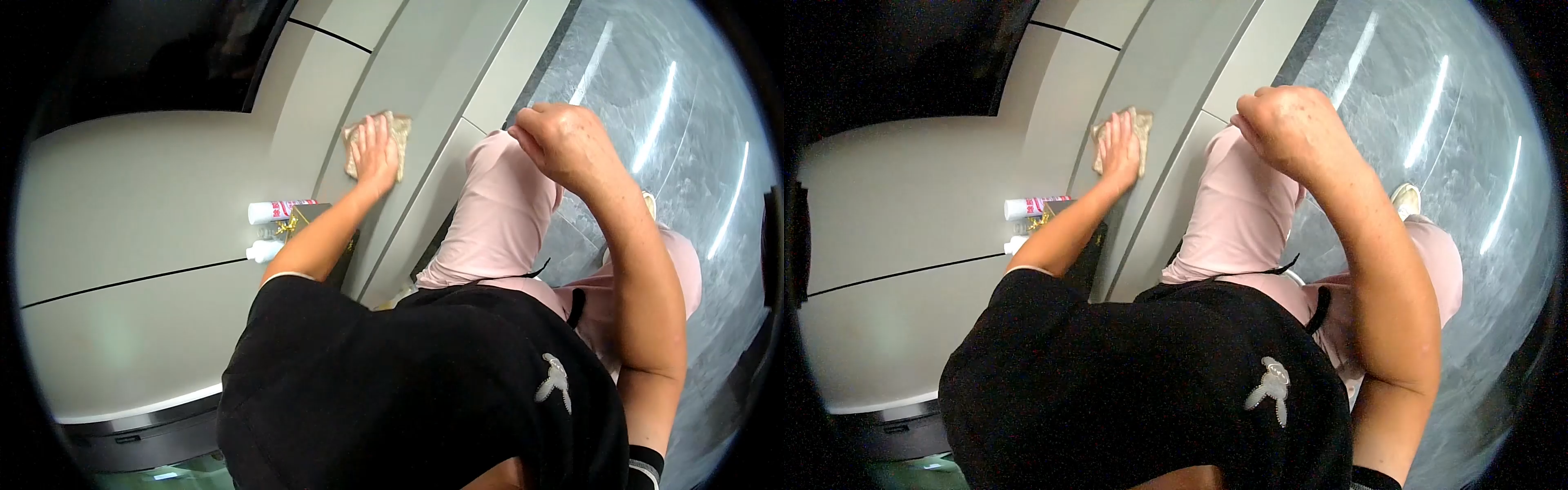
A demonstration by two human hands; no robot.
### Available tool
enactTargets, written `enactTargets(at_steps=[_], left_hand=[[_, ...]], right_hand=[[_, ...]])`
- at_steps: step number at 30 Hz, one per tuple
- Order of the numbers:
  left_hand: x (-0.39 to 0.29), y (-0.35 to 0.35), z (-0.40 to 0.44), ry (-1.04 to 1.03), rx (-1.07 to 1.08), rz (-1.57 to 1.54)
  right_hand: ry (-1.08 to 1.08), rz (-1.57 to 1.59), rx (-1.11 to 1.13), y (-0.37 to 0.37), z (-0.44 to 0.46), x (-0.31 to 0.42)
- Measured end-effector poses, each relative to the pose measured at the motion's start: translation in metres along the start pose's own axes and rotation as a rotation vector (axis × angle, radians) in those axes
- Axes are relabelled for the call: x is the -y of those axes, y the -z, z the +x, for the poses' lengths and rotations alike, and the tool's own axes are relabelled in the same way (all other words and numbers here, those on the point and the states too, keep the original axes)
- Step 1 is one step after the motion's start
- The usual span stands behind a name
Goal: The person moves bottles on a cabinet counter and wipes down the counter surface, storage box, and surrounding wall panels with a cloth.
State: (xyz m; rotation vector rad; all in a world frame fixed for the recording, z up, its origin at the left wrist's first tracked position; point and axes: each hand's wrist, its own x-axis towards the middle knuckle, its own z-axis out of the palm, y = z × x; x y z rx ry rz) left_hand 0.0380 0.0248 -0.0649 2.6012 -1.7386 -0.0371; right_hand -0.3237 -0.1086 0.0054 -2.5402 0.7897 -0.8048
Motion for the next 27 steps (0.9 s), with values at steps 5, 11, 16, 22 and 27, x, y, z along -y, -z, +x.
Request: enactTargets(at_steps=[5, 11, 16, 22, 27], left_hand=[[-0.017, 0.004, -0.035, -0.15, 0.04, 0.063], [-0.032, 0.003, -0.006, -0.143, -0.213, -0.052], [-0.056, 0.007, -0.014, 0.071, -0.403, -0.125], [-0.08, 0.031, -0.018, 0.091, -0.415, -0.86], [-0.136, 0.061, -0.008, 0.065, -0.045, -1.871]], right_hand=[[0.0, 0.0, 0.032, -0.006, -0.002, -0.002], [0.023, 0.006, 0.07, -0.02, 0.011, -0.005], [0.051, -0.002, -0.004, -0.035, 0.026, -0.004], [-0.197, 0.229, 0.071, -0.049, 0.039, 0.001], [-0.678, 0.72, 0.255, -0.049, 0.049, -0.006]])
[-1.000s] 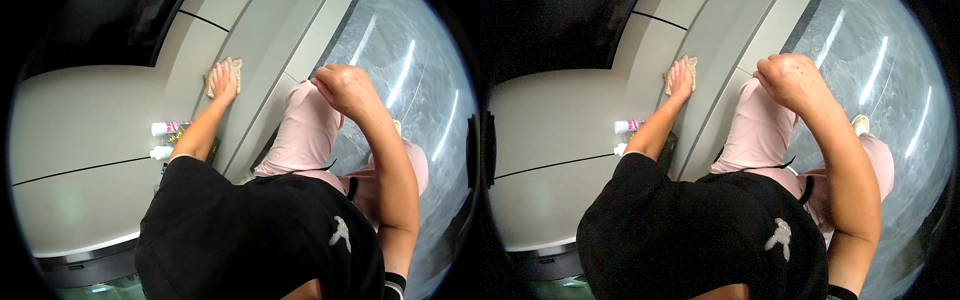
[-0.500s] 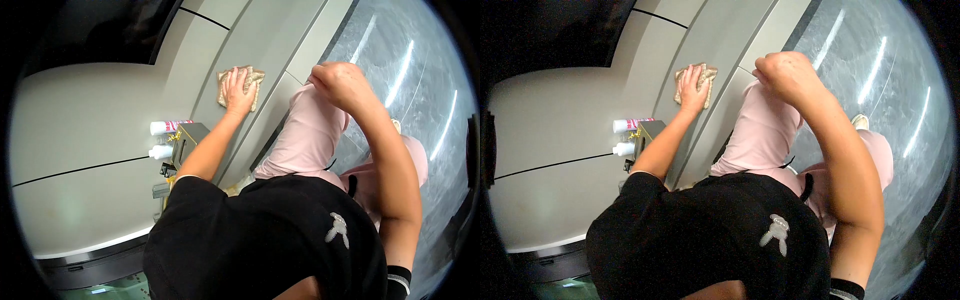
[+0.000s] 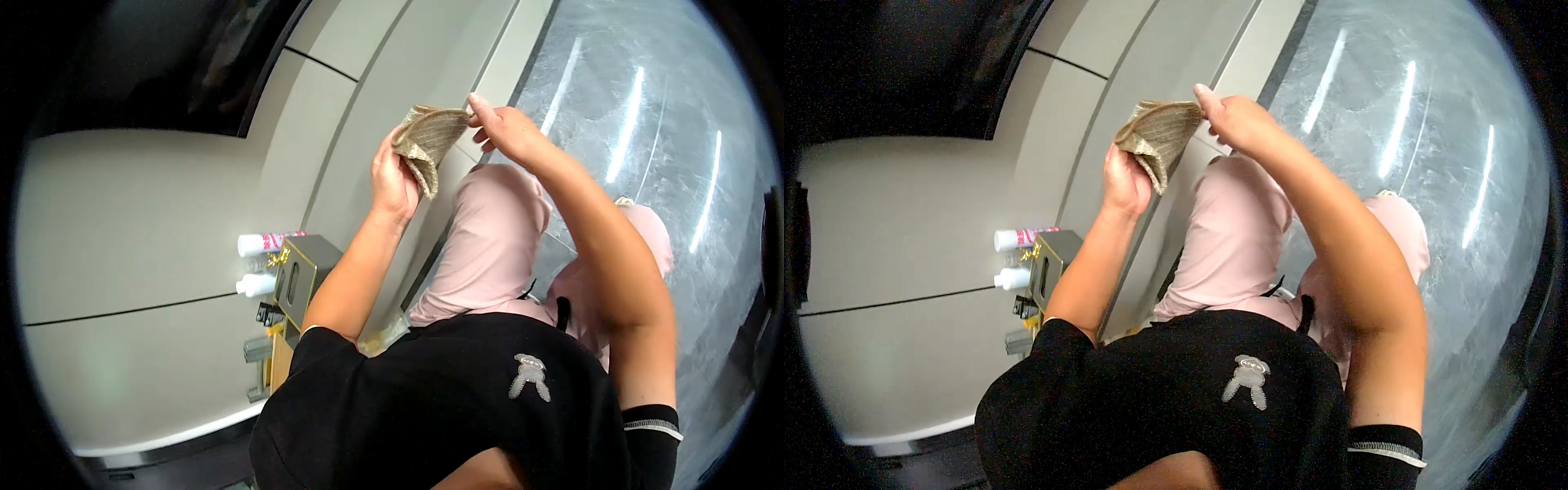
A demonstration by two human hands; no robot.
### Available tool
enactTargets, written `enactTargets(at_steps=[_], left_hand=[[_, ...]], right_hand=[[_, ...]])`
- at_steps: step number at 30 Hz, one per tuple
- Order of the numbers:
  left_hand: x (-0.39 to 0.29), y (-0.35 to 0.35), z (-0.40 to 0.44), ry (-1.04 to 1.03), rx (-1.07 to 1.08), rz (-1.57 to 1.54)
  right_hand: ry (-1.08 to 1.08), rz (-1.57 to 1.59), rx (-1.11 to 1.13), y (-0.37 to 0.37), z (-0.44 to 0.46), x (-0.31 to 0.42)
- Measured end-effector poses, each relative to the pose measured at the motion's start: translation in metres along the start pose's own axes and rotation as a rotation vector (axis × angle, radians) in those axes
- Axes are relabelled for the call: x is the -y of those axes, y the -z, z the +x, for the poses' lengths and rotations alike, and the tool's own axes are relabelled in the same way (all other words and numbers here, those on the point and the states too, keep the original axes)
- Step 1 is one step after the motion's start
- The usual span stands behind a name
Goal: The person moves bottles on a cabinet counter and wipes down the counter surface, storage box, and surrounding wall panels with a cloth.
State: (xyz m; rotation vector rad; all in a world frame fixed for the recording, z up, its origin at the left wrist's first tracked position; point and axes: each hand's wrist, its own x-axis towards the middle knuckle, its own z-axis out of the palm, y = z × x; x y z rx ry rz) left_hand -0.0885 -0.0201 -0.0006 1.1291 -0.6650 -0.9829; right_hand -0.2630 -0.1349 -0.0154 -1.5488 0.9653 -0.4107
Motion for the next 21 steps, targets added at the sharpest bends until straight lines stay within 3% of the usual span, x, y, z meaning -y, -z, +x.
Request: enactTargets(at_steps=[2, 3, 5, 7, 9, 11, 13, 14, 15, 17, 18, 19, 21], left_hand=[[-0.003, -0.018, 0.002, 0.089, 0.109, -0.1], [-0.004, -0.024, 0.002, 0.092, 0.121, -0.107], [-0.009, -0.036, 0.003, 0.032, 0.256, 0.022], [-0.01, -0.043, 0.008, -0.004, 0.278, 0.058], [-0.003, -0.041, 0.02, -0.01, 0.119, -0.108], [0.005, -0.031, 0.031, 0.088, 0.051, -0.15], [0.023, -0.017, 0.048, 0.389, 0.119, 0.056], [0.017, -0.035, 0.037, 0.458, 0.017, 0.191], [0.026, -0.041, 0.037, 0.454, 0.032, 0.193], [0.039, -0.055, 0.036, 0.21, -0.081, 0.455], [0.039, -0.062, 0.035, 0.161, 0.055, 0.536], [0.039, -0.069, 0.036, 0.169, 0.061, 0.535], [0.035, -0.09, 0.037, 0.529, 0.324, -0.016]], right_hand=[[-0.145, 0.394, 0.118, 0.004, -0.001, 0.004], [-0.147, 0.39, 0.104, 0.004, -0.002, 0.006], [-0.052, 0.842, 0.058, 0.006, -0.004, 0.008], [-0.025, 0.953, -0.127, 0.012, 0.008, -0.002], [0.018, 1.065, -0.303, 0.027, 0.006, 0.002], [0.072, 1.127, -0.337, 0.047, 0.001, 0.01], [0.179, 1.371, -0.203, 0.064, -0.007, 0.019], [0.221, 1.415, -0.132, 0.071, -0.009, 0.021], [0.234, 1.414, -0.142, 0.075, -0.01, 0.019], [0.334, 1.301, 0.049, 0.082, -0.014, 0.013], [0.339, 1.238, 0.113, 0.086, -0.017, 0.012], [0.279, 1.062, 0.034, 0.085, -0.017, 0.012], [0.213, 0.844, 0.005, 0.084, -0.03, 0.019]])
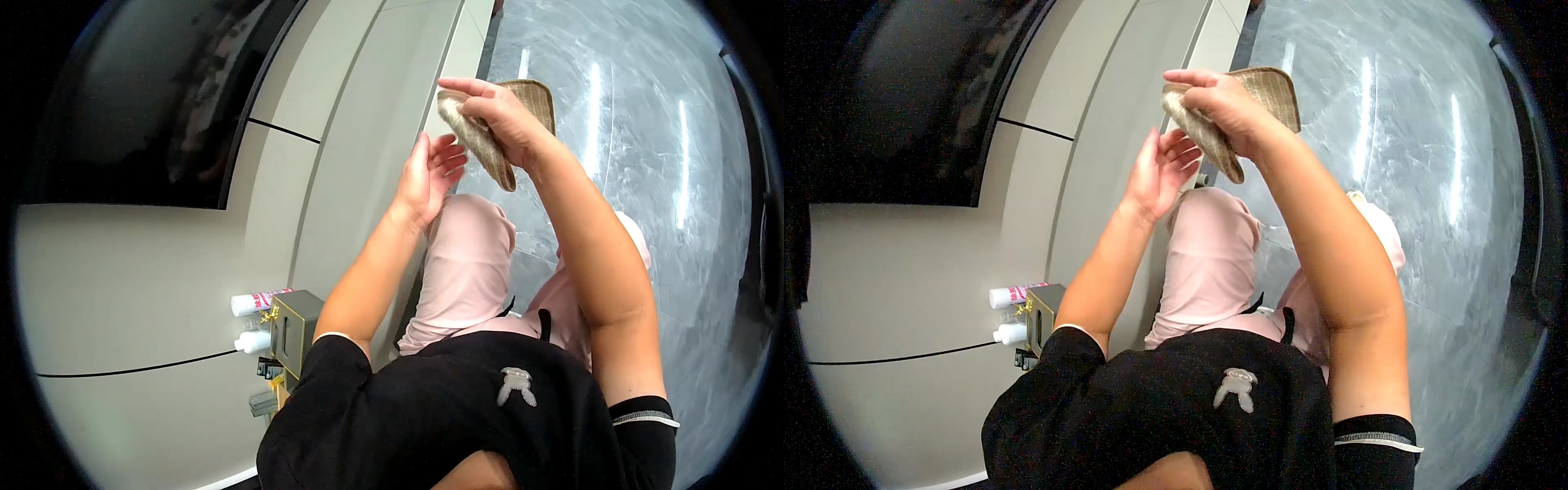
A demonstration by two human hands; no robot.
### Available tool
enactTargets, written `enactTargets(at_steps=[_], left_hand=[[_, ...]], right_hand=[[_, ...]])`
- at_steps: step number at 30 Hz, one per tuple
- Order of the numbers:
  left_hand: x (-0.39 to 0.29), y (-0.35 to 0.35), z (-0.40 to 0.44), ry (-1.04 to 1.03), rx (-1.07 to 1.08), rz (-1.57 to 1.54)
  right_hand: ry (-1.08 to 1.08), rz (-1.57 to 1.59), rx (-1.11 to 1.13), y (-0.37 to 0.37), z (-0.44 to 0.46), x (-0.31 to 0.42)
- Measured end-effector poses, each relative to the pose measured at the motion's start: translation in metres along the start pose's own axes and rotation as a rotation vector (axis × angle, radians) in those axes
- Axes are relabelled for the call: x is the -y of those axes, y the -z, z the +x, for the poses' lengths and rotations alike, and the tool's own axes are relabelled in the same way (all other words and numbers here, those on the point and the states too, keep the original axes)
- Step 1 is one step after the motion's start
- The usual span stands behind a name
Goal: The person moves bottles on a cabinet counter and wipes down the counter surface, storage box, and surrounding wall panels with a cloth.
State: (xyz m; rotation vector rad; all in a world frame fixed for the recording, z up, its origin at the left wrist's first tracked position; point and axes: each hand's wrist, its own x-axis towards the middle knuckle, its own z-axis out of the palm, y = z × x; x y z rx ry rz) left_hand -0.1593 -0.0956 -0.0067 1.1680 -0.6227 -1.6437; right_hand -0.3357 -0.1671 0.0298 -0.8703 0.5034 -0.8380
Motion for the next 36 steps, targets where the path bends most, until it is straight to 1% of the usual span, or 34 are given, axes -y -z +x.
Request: enactTargets(at_steps=[1, 2, 3, 5, 6, 8, 9, 10, 11, 12, 13, 14, 15, 16, 17, 18, 19, 20, 21, 23, 24, 25, 26, 28, 30, 32, 33, 34, 36], left_hand=[[-0.005, -0.012, 0.0, 0.005, -0.001, -0.002], [-0.014, -0.031, -0.003, 0.083, 0.029, -0.135], [-0.019, -0.041, -0.002, 0.16, 0.059, -0.268], [-0.015, -0.036, 0.018, 0.141, 0.048, -0.274], [-0.014, -0.035, 0.024, 0.124, 0.042, -0.279], [-0.01, -0.027, 0.031, 0.136, 0.07, -0.287], [-0.006, -0.022, 0.038, -0.027, 0.066, -0.196], [-0.002, -0.016, 0.044, -0.191, 0.061, -0.106], [-0.002, -0.024, 0.039, -0.245, 0.056, -0.063], [0.001, -0.028, 0.037, -0.243, 0.057, -0.061], [0.004, -0.031, 0.034, -0.269, 0.062, -0.007], [0.006, -0.036, 0.031, -0.297, 0.068, 0.047], [0.008, -0.042, 0.028, -0.29, -0.011, 0.035], [0.009, -0.046, 0.026, -0.29, -0.011, 0.036], [0.009, -0.048, 0.024, -0.289, -0.026, 0.097], [0.01, -0.049, 0.023, -0.288, -0.04, 0.158], [0.012, -0.048, 0.024, -0.31, -0.035, 0.252], [0.012, -0.049, 0.023, -0.308, -0.034, 0.253], [0.012, -0.05, 0.02, -0.301, -0.018, 0.211], [0.008, -0.046, 0.02, -0.293, -0.002, 0.17], [0.005, -0.04, 0.021, -0.189, 0.027, -0.025], [0.003, -0.037, 0.021, -0.083, 0.055, -0.219], [0.002, -0.038, 0.021, -0.082, 0.056, -0.219], [0.001, -0.041, 0.02, -0.032, 0.009, -0.25], [0.004, -0.026, 0.031, -0.012, 0.037, -0.248], [0.006, -0.018, 0.035, -0.13, -0.112, -0.188], [0.004, -0.017, 0.034, -0.185, -0.16, -0.133], [0.001, -0.014, 0.034, -0.185, -0.16, -0.134], [-0.007, -0.006, 0.034, -0.305, -0.277, -0.089]], right_hand=[[-0.03, -0.032, 0.037, 0.0, -0.001, -0.004], [-0.013, -0.173, 0.093, 0.001, -0.001, -0.006], [-0.053, -0.26, 0.149, 0.001, -0.003, -0.007], [-0.15, -0.385, 0.221, 0.001, -0.003, -0.006], [-0.146, -0.381, 0.216, 0.004, -0.003, -0.003], [-0.322, -0.406, -0.028, 0.009, -0.004, 0.003], [-0.164, -0.47, -0.155, 0.011, -0.003, -0.007], [-0.164, -0.466, -0.158, 0.013, 0.0, -0.014], [-0.119, -0.483, -0.185, 0.015, 0.003, -0.017], [-0.072, -0.501, -0.211, 0.016, 0.005, -0.02], [-0.072, -0.5, -0.212, 0.017, 0.007, -0.024], [-0.027, -0.62, -0.238, 0.018, 0.007, -0.026], [0.018, -0.741, -0.264, 0.018, 0.007, -0.028], [0.064, -0.861, -0.29, 0.018, 0.008, -0.03], [0.071, -0.843, -0.348, 0.017, 0.009, -0.03], [0.07, -0.842, -0.349, 0.017, 0.009, -0.03], [0.087, -0.892, -0.39, 0.018, 0.008, -0.029], [0.105, -0.942, -0.431, 0.016, 0.006, -0.027], [0.104, -0.941, -0.432, 0.015, 0.004, -0.025], [0.095, -0.812, -0.344, 0.012, 0.0, -0.021], [0.094, -0.811, -0.346, 0.014, 0.0, -0.022], [0.101, -0.816, -0.285, 0.018, 0.001, -0.023], [0.107, -0.82, -0.225, 0.019, 0.0, -0.023], [0.084, -0.816, -0.191, 0.02, 0.001, -0.026], [0.058, -0.811, -0.159, 0.02, 0.002, -0.028], [0.164, -0.683, -0.274, 0.021, 0.004, -0.03], [0.208, -0.678, -0.384, 0.021, 0.005, -0.026], [0.207, -0.679, -0.384, 0.029, 0.011, -0.024], [0.144, -0.47, -0.612, 0.036, 0.018, -0.008]])
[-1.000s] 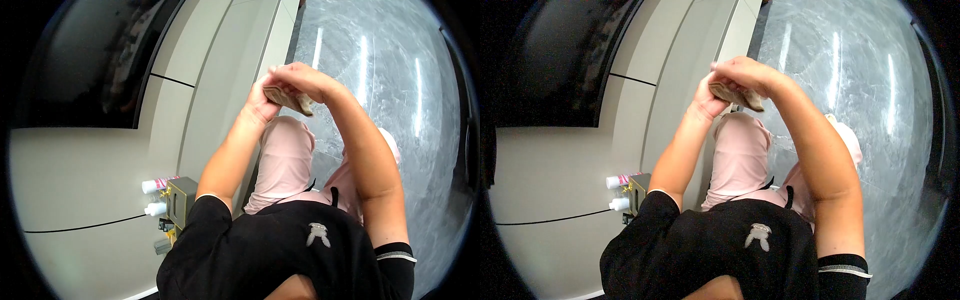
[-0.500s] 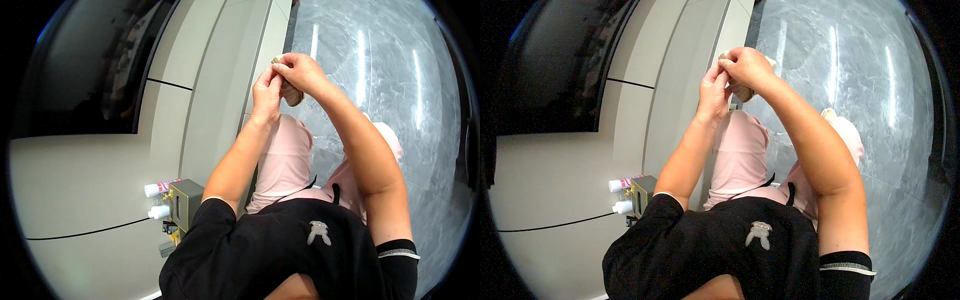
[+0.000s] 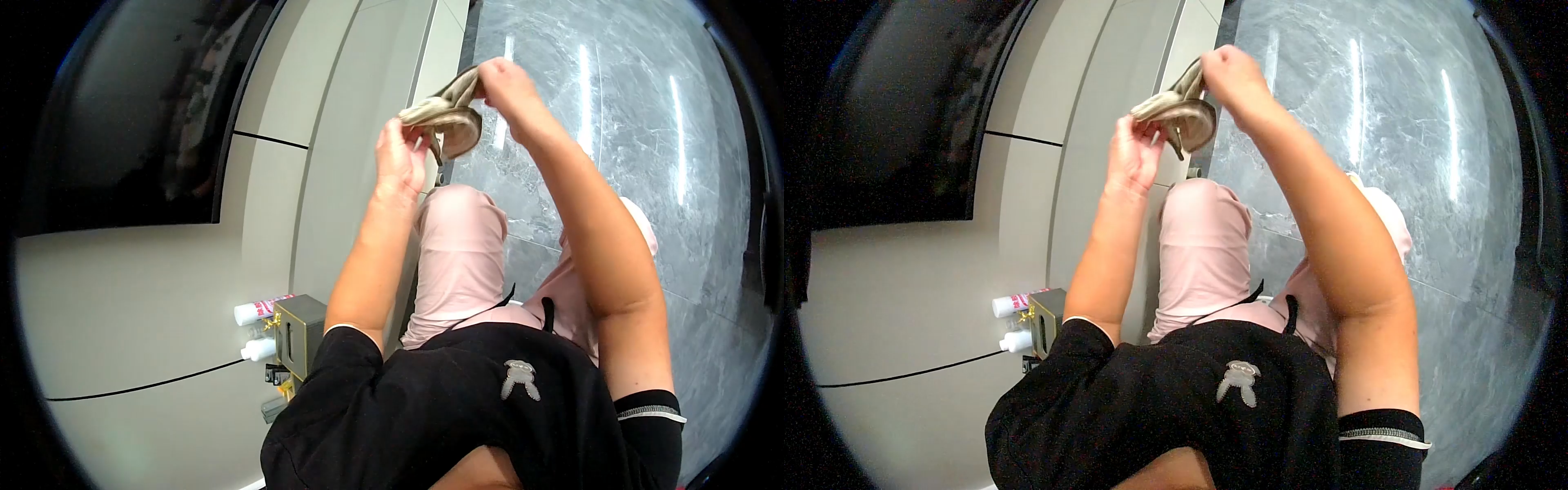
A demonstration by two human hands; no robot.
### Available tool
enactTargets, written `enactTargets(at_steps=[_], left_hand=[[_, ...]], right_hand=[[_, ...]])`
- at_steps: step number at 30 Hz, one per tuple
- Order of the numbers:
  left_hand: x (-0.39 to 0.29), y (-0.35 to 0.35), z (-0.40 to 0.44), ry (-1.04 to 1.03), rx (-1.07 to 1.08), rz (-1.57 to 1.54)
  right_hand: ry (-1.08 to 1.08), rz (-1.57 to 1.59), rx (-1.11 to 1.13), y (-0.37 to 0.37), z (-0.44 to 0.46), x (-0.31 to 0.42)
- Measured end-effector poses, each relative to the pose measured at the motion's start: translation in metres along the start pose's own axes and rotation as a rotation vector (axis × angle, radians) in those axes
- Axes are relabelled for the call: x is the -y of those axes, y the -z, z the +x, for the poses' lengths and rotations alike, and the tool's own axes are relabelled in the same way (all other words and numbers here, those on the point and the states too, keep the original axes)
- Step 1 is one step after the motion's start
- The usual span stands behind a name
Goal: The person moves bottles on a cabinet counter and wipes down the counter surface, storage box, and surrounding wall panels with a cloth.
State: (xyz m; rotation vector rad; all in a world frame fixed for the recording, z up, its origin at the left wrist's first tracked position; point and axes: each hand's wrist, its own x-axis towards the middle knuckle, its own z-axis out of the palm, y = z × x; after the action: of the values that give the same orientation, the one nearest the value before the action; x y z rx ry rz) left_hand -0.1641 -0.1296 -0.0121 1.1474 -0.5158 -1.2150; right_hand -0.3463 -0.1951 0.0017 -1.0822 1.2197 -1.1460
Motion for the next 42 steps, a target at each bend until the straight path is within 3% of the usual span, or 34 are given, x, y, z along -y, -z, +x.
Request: enactTargets(at_steps=[1, 6, 9, 11, 12, 14, 17, 19, 21, 22, 24, 26, 28, 30, 32, 34, 35, 38, 40, 42], left_hand=[[-0.005, 0.008, 0.004, 0.008, 0.022, -0.013], [-0.04, 0.031, 0.003, -0.1, -0.083, -0.074], [-0.049, 0.045, 0.003, -0.211, -0.098, 0.028], [-0.061, 0.05, 0.002, -0.232, -0.007, 0.022], [-0.065, 0.05, 0.0, -0.256, 0.083, 0.017], [-0.071, 0.053, -0.001, -0.286, 0.058, 0.05], [-0.078, 0.057, 0.005, -0.435, -0.075, 0.285], [-0.075, 0.052, 0.005, -0.385, -0.122, 0.308], [-0.062, 0.058, 0.016, -0.341, -0.219, 0.415], [-0.049, 0.074, 0.034, -0.429, -0.185, 0.54], [-0.04, 0.059, 0.029, -0.254, -0.207, 0.438], [-0.031, 0.05, 0.027, -0.137, -0.196, 0.371], [-0.022, 0.055, 0.035, 0.137, -0.038, 0.21], [-0.021, 0.031, 0.016, 0.172, -0.021, 0.206], [-0.022, 0.011, -0.003, 0.135, 0.104, 0.121], [-0.022, -0.005, -0.019, 0.078, 0.201, 0.061], [-0.024, -0.007, -0.021, 0.119, 0.254, -0.024], [-0.019, -0.006, -0.018, 0.106, 0.15, 0.044], [-0.017, 0.01, -0.007, 0.034, 0.214, 0.034], [-0.043, 0.027, -0.008, 0.058, 0.111, 0.008]], right_hand=[[-0.002, 0.237, -0.022, 0.005, -0.002, 0.0], [0.021, 0.329, -0.282, 0.034, 0.013, 0.012], [0.051, 0.345, -0.282, 0.039, 0.008, 0.02], [0.136, 0.332, -0.058, 0.042, 0.005, 0.026], [0.136, 0.331, -0.058, 0.044, 0.0, 0.031], [0.17, 0.44, 0.122, 0.047, -0.01, 0.04], [0.235, 0.337, 0.12, 0.051, 0.009, 0.022], [0.302, 0.28, 0.112, 0.048, 0.008, 0.021], [0.463, -0.222, -0.133, 0.04, -0.001, 0.027], [0.462, -0.221, -0.132, 0.037, -0.001, 0.025], [0.503, -0.54, -0.252, 0.029, -0.001, 0.017], [0.496, -0.564, -0.27, 0.025, -0.005, 0.013], [0.437, -0.56, -0.225, 0.016, -0.008, 0.01], [0.466, -0.507, -0.235, 0.0, -0.014, 0.009], [0.51, -0.285, -0.047, -0.017, -0.028, 0.009], [0.12, 0.072, 0.416, -0.029, -0.046, 0.014], [0.128, 0.048, 0.527, -0.037, -0.05, 0.008], [0.018, 0.266, 0.562, -0.045, -0.05, 0.001], [-0.035, 0.398, 0.469, -0.034, -0.04, 0.01], [0.001, 0.425, 0.289, -0.021, -0.025, 0.012]])
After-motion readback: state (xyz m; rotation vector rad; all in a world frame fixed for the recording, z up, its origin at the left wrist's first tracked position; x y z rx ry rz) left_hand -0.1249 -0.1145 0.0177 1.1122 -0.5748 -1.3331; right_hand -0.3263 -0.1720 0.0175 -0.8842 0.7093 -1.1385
